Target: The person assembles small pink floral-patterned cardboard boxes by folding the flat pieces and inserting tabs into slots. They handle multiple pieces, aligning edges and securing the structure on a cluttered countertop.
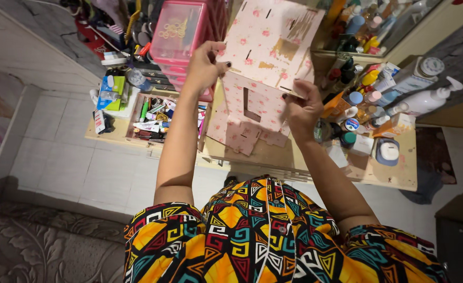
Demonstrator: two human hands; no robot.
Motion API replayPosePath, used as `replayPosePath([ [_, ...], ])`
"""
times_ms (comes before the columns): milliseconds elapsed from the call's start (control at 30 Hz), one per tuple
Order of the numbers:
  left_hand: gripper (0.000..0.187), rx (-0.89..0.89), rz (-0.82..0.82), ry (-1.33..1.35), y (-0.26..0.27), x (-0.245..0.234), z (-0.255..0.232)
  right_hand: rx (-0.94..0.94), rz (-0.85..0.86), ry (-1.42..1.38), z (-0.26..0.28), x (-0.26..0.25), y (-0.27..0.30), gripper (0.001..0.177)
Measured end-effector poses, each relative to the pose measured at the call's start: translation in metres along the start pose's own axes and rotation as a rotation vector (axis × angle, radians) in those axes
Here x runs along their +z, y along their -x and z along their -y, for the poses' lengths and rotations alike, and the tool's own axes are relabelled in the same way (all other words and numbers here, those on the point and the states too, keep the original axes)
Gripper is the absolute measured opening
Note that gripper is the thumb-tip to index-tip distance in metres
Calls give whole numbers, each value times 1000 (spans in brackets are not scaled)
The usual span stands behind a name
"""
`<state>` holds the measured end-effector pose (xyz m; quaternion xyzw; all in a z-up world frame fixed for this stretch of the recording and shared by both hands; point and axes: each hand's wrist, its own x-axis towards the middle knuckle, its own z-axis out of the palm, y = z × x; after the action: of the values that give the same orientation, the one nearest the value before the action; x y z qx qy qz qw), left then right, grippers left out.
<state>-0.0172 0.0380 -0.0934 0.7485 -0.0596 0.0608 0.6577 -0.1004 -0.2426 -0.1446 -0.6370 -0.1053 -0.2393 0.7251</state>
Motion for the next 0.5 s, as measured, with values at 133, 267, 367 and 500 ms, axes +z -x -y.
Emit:
replayPosePath([
  [133, 44, -47, -48, -102, 8, 2, -11, -54, 26, 116, 3, -1, 1, 37],
  [267, 42, -38, -40, -124, 9, 4, -19, -134, 18, 233, 6, -3, -2, 38],
  [367, 42, 6, -30, -124, 6, 4, -18, -159, 26, 216, 8, -3, -5, 39],
  [500, 42, -47, -23, -110, 3, 5, -19, -84, 34, 235, 10, -5, -5, 37],
])
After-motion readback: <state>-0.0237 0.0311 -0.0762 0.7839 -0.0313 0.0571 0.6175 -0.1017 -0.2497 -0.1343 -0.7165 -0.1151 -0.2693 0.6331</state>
